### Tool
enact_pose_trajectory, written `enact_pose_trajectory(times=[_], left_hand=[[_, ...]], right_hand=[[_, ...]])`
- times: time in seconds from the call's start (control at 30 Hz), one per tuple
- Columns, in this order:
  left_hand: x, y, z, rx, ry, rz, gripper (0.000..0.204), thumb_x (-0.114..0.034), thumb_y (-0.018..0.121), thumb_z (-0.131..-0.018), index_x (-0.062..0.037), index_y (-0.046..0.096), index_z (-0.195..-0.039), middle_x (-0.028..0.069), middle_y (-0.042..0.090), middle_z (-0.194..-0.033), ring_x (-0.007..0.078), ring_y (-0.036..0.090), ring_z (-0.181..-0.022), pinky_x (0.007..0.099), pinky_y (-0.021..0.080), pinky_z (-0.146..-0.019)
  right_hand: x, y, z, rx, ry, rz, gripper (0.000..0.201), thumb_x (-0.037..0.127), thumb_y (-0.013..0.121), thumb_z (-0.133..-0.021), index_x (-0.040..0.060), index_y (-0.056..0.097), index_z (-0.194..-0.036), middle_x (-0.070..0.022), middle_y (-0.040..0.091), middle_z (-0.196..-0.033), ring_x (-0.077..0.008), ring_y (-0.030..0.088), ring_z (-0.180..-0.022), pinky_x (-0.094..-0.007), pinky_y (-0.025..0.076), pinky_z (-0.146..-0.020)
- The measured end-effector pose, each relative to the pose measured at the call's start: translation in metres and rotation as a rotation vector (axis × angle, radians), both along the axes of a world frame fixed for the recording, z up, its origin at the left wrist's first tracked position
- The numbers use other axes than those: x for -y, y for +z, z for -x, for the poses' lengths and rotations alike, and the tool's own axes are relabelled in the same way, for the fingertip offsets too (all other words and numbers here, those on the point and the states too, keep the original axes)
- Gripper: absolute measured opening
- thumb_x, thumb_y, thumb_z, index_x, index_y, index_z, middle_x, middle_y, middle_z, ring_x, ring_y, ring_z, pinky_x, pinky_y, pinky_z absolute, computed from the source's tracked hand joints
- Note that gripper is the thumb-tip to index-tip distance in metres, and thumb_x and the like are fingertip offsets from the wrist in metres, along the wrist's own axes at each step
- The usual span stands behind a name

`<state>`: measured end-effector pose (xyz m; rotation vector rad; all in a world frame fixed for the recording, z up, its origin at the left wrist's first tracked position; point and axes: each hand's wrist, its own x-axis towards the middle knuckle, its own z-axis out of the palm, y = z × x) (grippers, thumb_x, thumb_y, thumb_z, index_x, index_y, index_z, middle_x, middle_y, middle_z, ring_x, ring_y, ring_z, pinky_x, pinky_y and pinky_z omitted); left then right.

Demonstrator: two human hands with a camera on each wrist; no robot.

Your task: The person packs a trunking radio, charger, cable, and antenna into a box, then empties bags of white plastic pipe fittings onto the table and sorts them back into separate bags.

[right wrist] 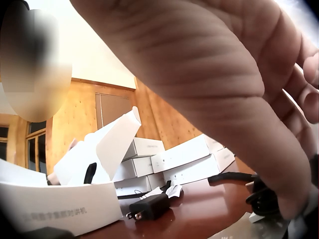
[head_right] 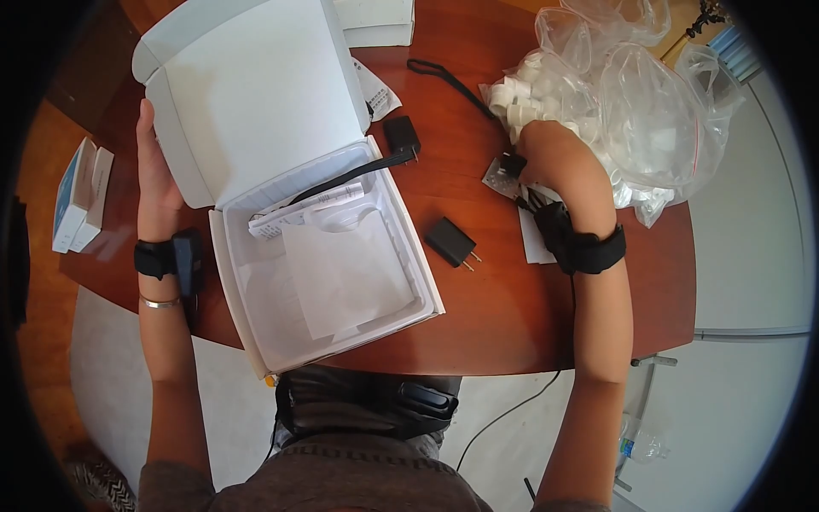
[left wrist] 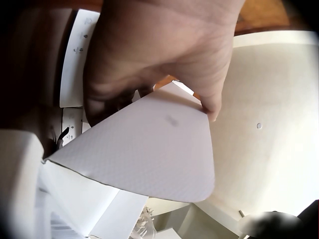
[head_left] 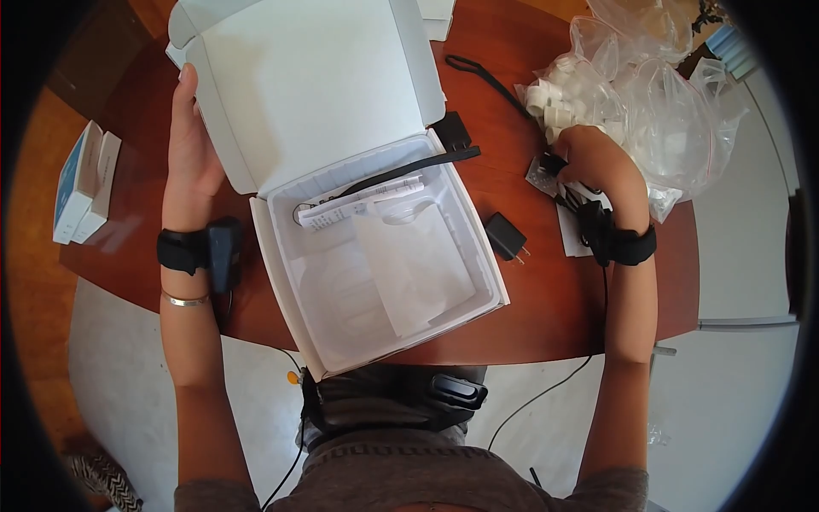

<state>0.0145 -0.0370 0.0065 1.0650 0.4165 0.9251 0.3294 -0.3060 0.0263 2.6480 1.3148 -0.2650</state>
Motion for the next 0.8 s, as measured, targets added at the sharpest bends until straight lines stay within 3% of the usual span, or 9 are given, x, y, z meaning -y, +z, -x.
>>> enact_pose_trajectory(times=[0.07,0.27,0.4,0.47,0.6,0.8], left_hand=[[0.0,0.0,-0.001,-0.002,0.002,-0.008,0.065,-0.054,0.052,-0.09,-0.0038,0.047,-0.13,0.0076,0.056,-0.122,0.0174,0.054,-0.11,0.0312,0.045,-0.092],[0.0,0.0,0.0,0.007,-0.016,-0.017,0.064,-0.054,0.052,-0.09,-0.0037,0.047,-0.13,0.0081,0.056,-0.122,0.0176,0.055,-0.109,0.0314,0.047,-0.091],[-0.001,0.0,0.001,0.001,-0.014,-0.009,0.064,-0.053,0.051,-0.09,-0.0034,0.047,-0.13,0.0086,0.056,-0.121,0.0176,0.056,-0.108,0.0311,0.048,-0.09],[-0.002,-0.001,0.0,0.012,-0.024,-0.006,0.064,-0.053,0.051,-0.09,-0.0033,0.047,-0.13,0.0087,0.057,-0.121,0.0176,0.057,-0.107,0.0309,0.048,-0.09],[0.002,0.001,0.0,0.016,-0.021,-0.011,0.064,-0.053,0.051,-0.09,-0.0032,0.047,-0.13,0.0088,0.056,-0.121,0.0176,0.056,-0.108,0.0312,0.048,-0.09],[-0.005,-0.002,0.001,0.008,-0.032,-0.031,0.064,-0.053,0.052,-0.09,-0.0035,0.047,-0.13,0.0083,0.056,-0.123,0.0176,0.055,-0.11,0.0316,0.046,-0.092]], right_hand=[[0.006,-0.002,-0.006,-0.054,0.124,-0.156,0.04,0.007,0.078,-0.059,0.0027,0.058,-0.093,-0.014,0.065,-0.091,-0.03,0.063,-0.083,-0.037,0.051,-0.073],[0.001,0.023,0.012,-0.196,-0.005,-0.326,0.035,0.007,0.076,-0.063,0.0018,0.056,-0.091,-0.0125,0.066,-0.088,-0.0278,0.063,-0.082,-0.0348,0.049,-0.071],[0.003,0.023,0.018,-0.169,0.057,-0.341,0.036,0.006,0.075,-0.063,0.0028,0.058,-0.094,-0.0127,0.066,-0.09,-0.0277,0.063,-0.083,-0.0352,0.049,-0.072],[0.004,0.013,0.017,-0.209,0.111,-0.174,0.039,0.007,0.076,-0.062,0.0033,0.061,-0.098,-0.0134,0.066,-0.091,-0.0291,0.063,-0.086,-0.0364,0.048,-0.075],[-0.004,-0.001,0.024,-0.076,0.072,-0.105,0.046,0.009,0.078,-0.059,0.0012,0.062,-0.101,-0.0161,0.066,-0.093,-0.0323,0.062,-0.091,-0.0368,0.047,-0.079],[-0.012,-0.002,0.033,-0.148,0.079,0.013,0.042,0.007,0.078,-0.059,0.001,0.064,-0.099,-0.0168,0.065,-0.097,-0.0342,0.061,-0.093,-0.0372,0.047,-0.081]])
